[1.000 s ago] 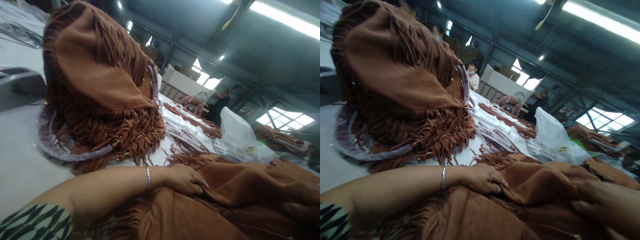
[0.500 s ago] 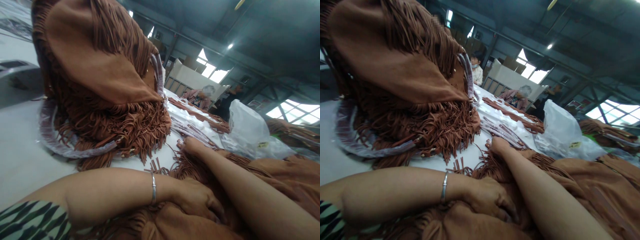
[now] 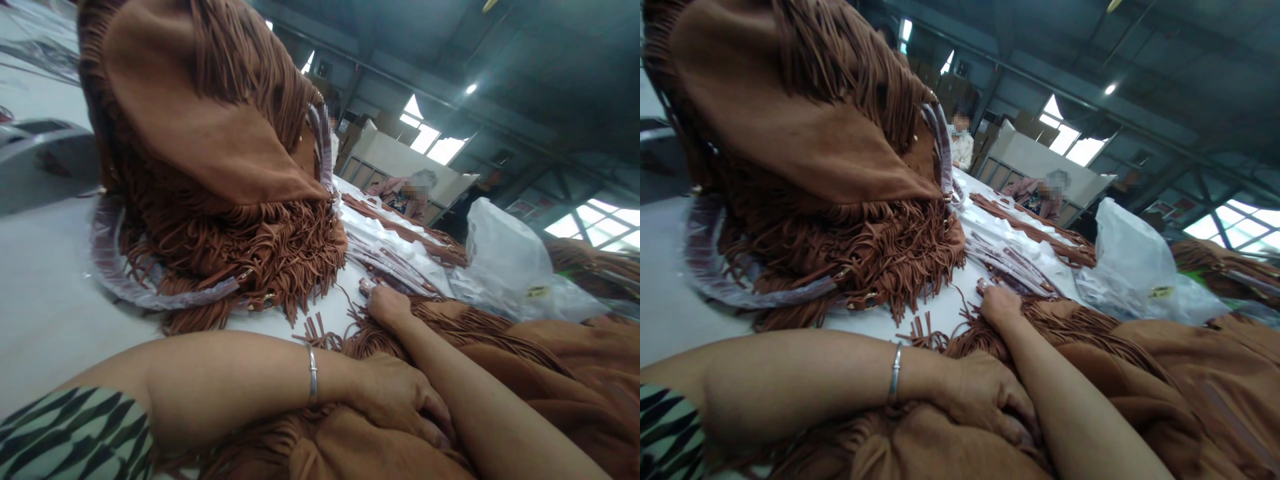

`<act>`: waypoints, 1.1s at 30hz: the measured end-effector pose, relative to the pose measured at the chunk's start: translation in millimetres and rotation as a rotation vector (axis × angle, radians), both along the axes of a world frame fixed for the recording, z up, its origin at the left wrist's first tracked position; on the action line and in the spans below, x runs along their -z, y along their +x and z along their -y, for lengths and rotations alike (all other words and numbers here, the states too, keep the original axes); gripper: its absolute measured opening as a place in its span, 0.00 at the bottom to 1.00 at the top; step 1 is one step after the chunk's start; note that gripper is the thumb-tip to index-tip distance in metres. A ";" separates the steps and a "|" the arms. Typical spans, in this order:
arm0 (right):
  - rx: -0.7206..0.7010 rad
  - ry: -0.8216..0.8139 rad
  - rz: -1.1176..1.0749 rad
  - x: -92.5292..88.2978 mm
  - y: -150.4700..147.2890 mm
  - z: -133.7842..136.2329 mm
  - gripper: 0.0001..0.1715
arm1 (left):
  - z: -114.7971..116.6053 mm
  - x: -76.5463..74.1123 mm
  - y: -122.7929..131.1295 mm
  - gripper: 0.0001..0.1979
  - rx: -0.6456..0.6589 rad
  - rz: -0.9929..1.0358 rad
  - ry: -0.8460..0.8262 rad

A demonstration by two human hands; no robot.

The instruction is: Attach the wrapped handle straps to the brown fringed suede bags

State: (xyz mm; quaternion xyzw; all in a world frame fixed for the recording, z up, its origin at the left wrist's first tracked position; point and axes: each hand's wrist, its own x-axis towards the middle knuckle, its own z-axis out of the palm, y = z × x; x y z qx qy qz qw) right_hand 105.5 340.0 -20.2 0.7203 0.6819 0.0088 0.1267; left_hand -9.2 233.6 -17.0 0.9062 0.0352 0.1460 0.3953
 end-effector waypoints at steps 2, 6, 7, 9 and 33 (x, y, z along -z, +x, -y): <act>0.025 0.063 -0.072 -2.2 -1.4 -0.9 0.16 | 0.8 -0.7 -1.2 0.16 -0.013 -0.008 0.004; 0.010 0.178 -0.315 -18.4 2.8 -3.1 0.16 | 2.0 -4.4 -4.3 0.16 -0.024 -0.048 0.013; -0.006 0.208 -0.399 -24.1 4.1 -3.1 0.16 | 2.1 -4.9 -4.7 0.17 -0.028 -0.059 0.010; -0.043 0.270 -0.584 -36.3 4.3 -1.9 0.18 | 2.0 -4.7 -4.4 0.17 -0.024 -0.071 0.012; -0.166 0.015 -1.160 -255.1 -43.1 211.9 0.14 | -4.4 -41.9 -23.0 0.22 -0.263 0.343 -0.478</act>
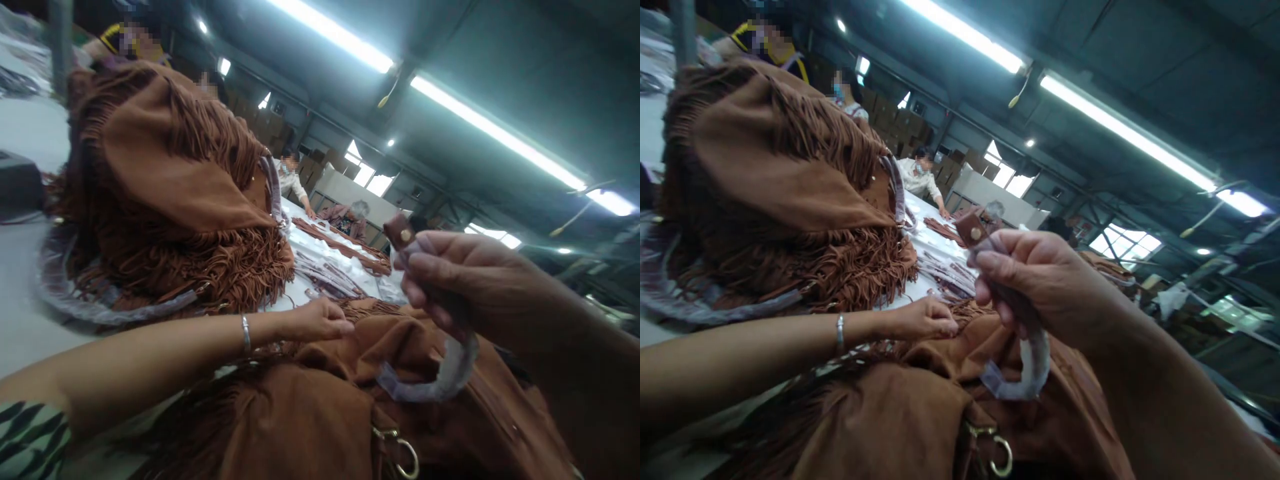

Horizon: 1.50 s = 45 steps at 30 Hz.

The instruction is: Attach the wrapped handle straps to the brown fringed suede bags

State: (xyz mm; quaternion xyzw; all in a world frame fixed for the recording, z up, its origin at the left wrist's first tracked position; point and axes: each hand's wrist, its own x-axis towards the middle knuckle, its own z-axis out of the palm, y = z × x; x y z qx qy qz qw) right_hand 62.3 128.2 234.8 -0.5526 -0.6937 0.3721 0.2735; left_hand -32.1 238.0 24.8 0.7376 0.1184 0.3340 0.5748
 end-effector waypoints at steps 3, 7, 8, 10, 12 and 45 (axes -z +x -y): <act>0.003 -0.134 0.018 1.4 20.6 35.7 0.18 | 27.0 -47.4 -21.2 0.34 -0.141 0.106 -0.065; -0.043 -0.247 0.019 4.3 34.3 78.2 0.19 | 92.2 -100.8 -39.6 0.34 -0.182 0.197 0.081; -0.056 -0.252 0.021 4.6 35.9 88.7 0.19 | 109.5 -108.9 -40.4 0.31 -0.176 0.198 0.171; -0.071 -0.249 0.027 3.8 38.6 109.8 0.18 | 140.4 -118.9 -37.8 0.26 -0.171 0.184 0.313; -0.067 -0.250 0.043 1.4 41.6 131.2 0.18 | 164.4 -123.1 -31.2 0.22 -0.163 0.173 0.324; 0.373 0.386 0.318 168.5 102.6 147.3 0.14 | 169.9 -58.5 61.1 0.18 -0.098 -0.410 -0.177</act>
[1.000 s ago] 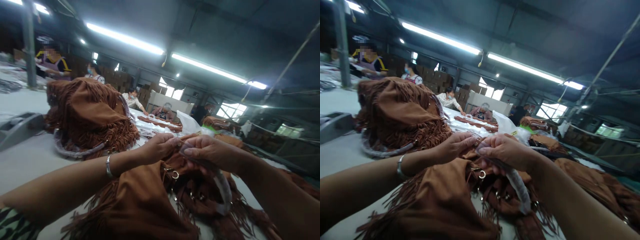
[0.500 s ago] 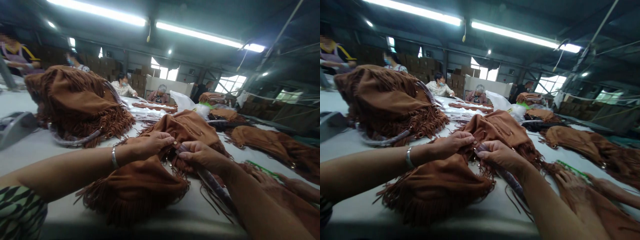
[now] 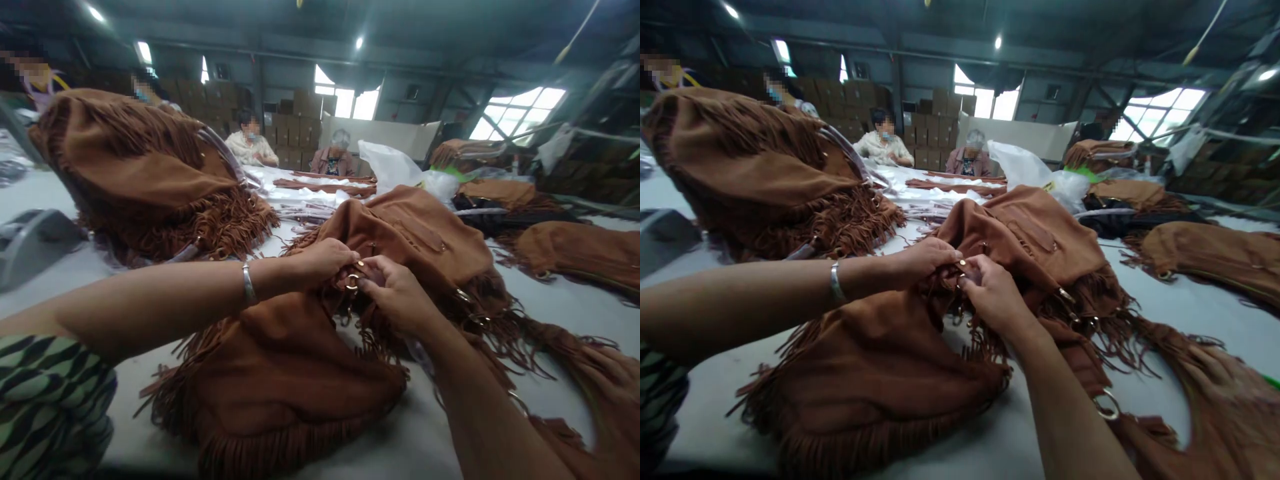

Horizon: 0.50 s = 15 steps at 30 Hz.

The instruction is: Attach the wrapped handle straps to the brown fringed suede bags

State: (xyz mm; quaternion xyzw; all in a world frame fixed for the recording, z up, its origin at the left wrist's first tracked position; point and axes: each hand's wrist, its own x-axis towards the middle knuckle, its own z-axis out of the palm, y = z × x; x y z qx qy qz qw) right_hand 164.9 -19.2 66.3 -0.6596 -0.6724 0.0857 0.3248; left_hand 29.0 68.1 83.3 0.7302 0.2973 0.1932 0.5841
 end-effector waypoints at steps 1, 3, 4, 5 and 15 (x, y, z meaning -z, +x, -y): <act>0.034 0.042 0.024 6.1 0.9 -3.6 0.16 | -3.5 0.9 2.0 0.18 0.008 -0.007 0.008; 0.098 0.132 0.104 18.7 4.5 -10.0 0.19 | -10.9 2.5 5.0 0.18 0.016 -0.026 0.084; 0.117 0.154 0.129 25.0 7.4 -12.6 0.21 | -15.1 3.5 5.5 0.18 0.007 -0.029 0.143; 0.124 0.152 0.135 31.0 10.9 -14.6 0.21 | -19.6 4.7 5.3 0.18 -0.017 -0.035 0.233; 0.159 0.022 -0.322 55.0 32.8 -13.5 0.19 | -49.6 34.1 0.1 0.33 0.292 -0.641 1.107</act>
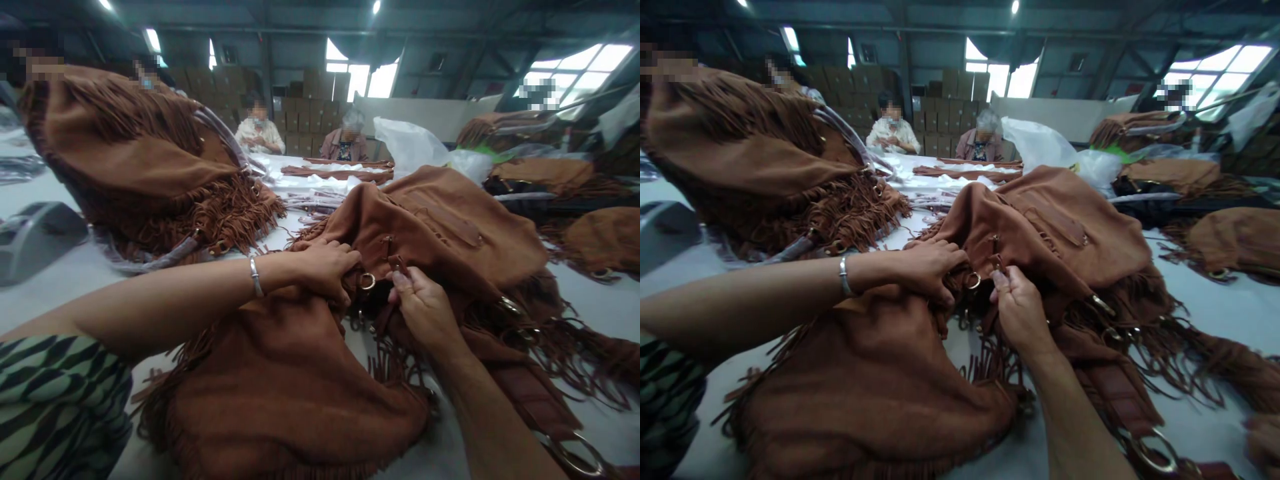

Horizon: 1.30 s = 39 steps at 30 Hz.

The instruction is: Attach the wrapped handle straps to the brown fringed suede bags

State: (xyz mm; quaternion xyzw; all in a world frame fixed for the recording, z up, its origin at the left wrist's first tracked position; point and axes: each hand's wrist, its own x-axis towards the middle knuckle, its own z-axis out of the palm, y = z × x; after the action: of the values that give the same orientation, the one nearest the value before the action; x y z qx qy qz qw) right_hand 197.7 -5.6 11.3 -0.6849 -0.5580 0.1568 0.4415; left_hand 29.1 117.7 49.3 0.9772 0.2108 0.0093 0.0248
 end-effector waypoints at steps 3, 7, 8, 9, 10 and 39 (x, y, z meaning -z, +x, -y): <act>-0.041 -0.022 -0.060 1.9 -2.9 -1.2 0.18 | 1.1 2.4 4.3 0.27 -0.025 -0.014 0.046; -0.115 -0.015 -0.163 5.6 -14.8 -2.0 0.19 | 8.5 -8.3 -0.5 0.27 -0.091 0.066 0.094; -0.130 -0.001 -0.198 6.9 -18.6 -2.2 0.18 | 11.7 -12.4 -2.5 0.27 -0.100 0.079 0.111; -0.142 0.018 -0.234 8.2 -22.2 -2.4 0.16 | 15.2 -16.7 -4.3 0.27 -0.104 0.084 0.124; -0.151 0.043 -0.271 9.5 -25.6 -2.7 0.15 | 19.0 -21.1 -6.0 0.27 -0.103 0.083 0.133; -0.116 0.346 -0.311 -0.6 -18.6 10.6 0.05 | -27.3 14.3 -5.5 0.27 0.128 0.189 -1.724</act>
State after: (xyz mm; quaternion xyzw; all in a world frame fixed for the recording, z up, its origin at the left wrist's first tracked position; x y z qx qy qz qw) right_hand 179.1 -16.2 11.9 -0.5333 -0.5402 0.1876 0.6234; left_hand 23.7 145.0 35.0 0.6226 0.0860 -0.0738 0.7743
